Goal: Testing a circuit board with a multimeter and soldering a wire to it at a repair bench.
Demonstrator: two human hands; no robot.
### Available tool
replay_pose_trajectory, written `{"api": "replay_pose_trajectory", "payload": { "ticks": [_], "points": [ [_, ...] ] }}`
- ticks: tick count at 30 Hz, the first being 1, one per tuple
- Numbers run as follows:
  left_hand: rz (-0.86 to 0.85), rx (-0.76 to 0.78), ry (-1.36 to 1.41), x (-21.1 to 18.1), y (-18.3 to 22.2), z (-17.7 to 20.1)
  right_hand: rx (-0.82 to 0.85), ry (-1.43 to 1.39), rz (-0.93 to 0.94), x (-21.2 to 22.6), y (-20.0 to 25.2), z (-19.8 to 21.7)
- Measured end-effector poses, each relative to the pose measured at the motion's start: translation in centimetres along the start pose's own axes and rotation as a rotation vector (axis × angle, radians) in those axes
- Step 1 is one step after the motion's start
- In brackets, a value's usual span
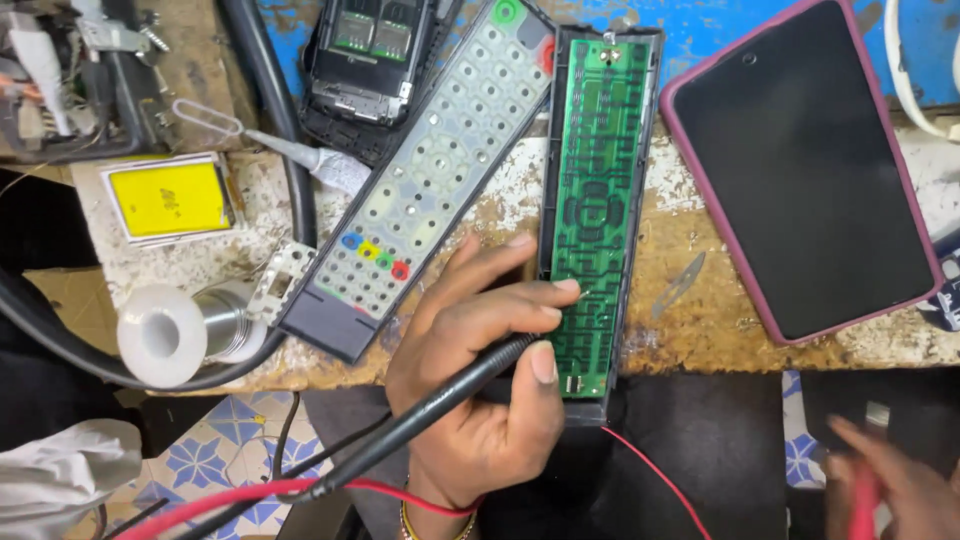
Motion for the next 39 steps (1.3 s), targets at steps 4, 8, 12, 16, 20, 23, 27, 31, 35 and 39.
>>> {"api": "replay_pose_trajectory", "payload": {
  "ticks": [4,8,12,16,20,23,27,31,35,39],
  "points": [
    [-0.006,0.015,-0.019,0.3,0.1,0.1,0.449,-0.235,0.011,0.0,0.9,0.4],
    [0.037,-0.006,-0.042,0.3,0.1,0.2,-0.232,-0.290,0.438,16.0,5.7,10.7],
    [0.119,-0.053,-0.026,0.0,-0.2,0.0,-0.659,-0.046,1.024,29.2,9.4,13.6],
    [0.139,-0.065,0.003,0.5,-0.1,0.1,-0.687,0.126,0.896,29.5,8.9,12.5],
    [0.164,-0.021,-0.019,0.4,0.1,0.2,-0.621,-0.046,1.100,29.3,8.7,13.6],
    [0.216,0.017,-0.032,0.5,0.2,0.3,-0.598,-0.145,0.997,27.5,8.0,11.9],
    [0.169,0.057,-0.068,0.8,0.0,0.3,-0.572,0.420,1.038,28.2,7.0,12.1],
    [0.053,0.106,-0.008,1.2,-0.4,1.1,-0.660,0.017,1.177,28.9,8.2,13.1],
    [0.074,0.461,0.005,0.3,-0.1,1.5,-0.449,-0.201,1.110,27.2,9.3,13.4],
    [0.200,0.369,-0.050,0.5,0.2,0.3,0.656,0.307,1.222,20.1,1.0,8.6]
  ]
}}
Point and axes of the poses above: each hand's wrist, its own y-axis away from the middle knuckle, its own z-axis out of the back of the hand, x = y × z, the point moved 5 cm from there along -y, towards the middle knuckle, and after that the axes turned 1 degree about -z, right-handed, at the moved point
